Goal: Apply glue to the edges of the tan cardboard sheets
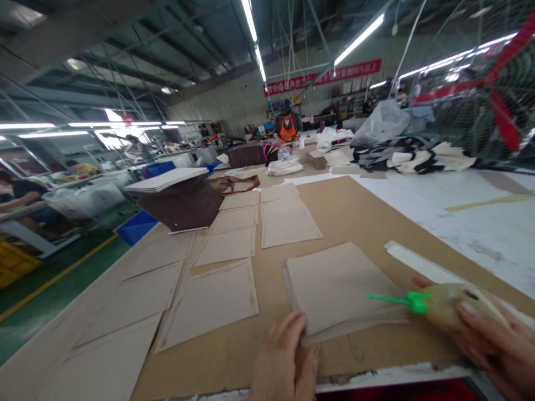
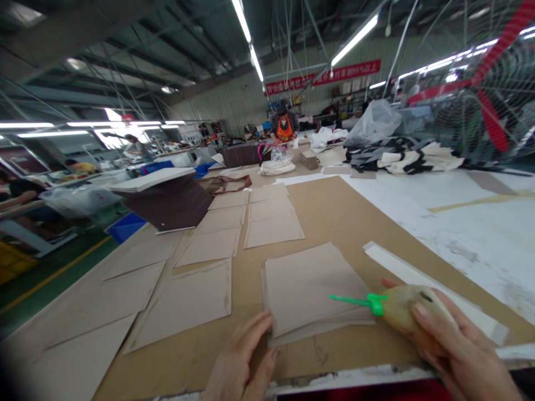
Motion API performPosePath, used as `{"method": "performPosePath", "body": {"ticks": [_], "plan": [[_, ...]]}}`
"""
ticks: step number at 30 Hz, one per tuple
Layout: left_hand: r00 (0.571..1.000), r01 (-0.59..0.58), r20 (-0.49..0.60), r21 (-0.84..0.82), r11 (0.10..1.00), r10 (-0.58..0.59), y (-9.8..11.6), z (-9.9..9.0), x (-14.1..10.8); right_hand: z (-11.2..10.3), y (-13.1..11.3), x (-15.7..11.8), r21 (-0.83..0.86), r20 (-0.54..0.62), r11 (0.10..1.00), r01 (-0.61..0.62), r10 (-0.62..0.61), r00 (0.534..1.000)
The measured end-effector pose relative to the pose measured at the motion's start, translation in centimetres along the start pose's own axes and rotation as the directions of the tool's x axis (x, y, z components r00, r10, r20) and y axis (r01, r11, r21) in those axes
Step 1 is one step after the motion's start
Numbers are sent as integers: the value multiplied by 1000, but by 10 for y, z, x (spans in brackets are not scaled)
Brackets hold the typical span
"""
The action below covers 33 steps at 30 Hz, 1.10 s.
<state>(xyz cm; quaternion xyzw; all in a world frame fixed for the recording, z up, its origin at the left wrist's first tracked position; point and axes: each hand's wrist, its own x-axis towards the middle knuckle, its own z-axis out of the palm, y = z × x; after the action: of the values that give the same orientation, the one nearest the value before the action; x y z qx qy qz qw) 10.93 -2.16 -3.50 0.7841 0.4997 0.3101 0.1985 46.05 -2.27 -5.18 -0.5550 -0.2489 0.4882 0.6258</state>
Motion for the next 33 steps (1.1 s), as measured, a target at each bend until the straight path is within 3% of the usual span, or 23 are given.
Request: {"method": "performPosePath", "body": {"ticks": [3, 6, 9, 21, 27, 30, 33], "plan": [[995, -52, -80, 50, 997, 56, -9, 15, -4, 19, -3, -2, 15, 98, 999, -48, 46, 994], [986, -48, -157, 50, 998, 56, -15, 23, -7, 34, -6, -11, -116, 139, 993, 38, -22, 990], [985, -63, -160, 39, 997, 69, -17, 24, -7, 43, -9, -19, -242, 186, 966, 92, -47, 981], [979, -86, -191, -51, 995, 75, -27, 24, -9, 36, -8, -24, -161, 198, 984, 77, -44, 979], [994, 105, -30, -118, 987, -110, -12, 5, -8, 15, -7, -23, -122, 252, 990, 70, -37, 967], [970, 237, -4, -243, 941, -245, -5, 2, -6, 3, -7, -26, -32, 271, 999, 21, -12, 963], [931, 338, 15, -409, 848, -363, -5, 3, -4, -2, -7, -36, 12, 219, 1000, -3, 1, 976]]}}
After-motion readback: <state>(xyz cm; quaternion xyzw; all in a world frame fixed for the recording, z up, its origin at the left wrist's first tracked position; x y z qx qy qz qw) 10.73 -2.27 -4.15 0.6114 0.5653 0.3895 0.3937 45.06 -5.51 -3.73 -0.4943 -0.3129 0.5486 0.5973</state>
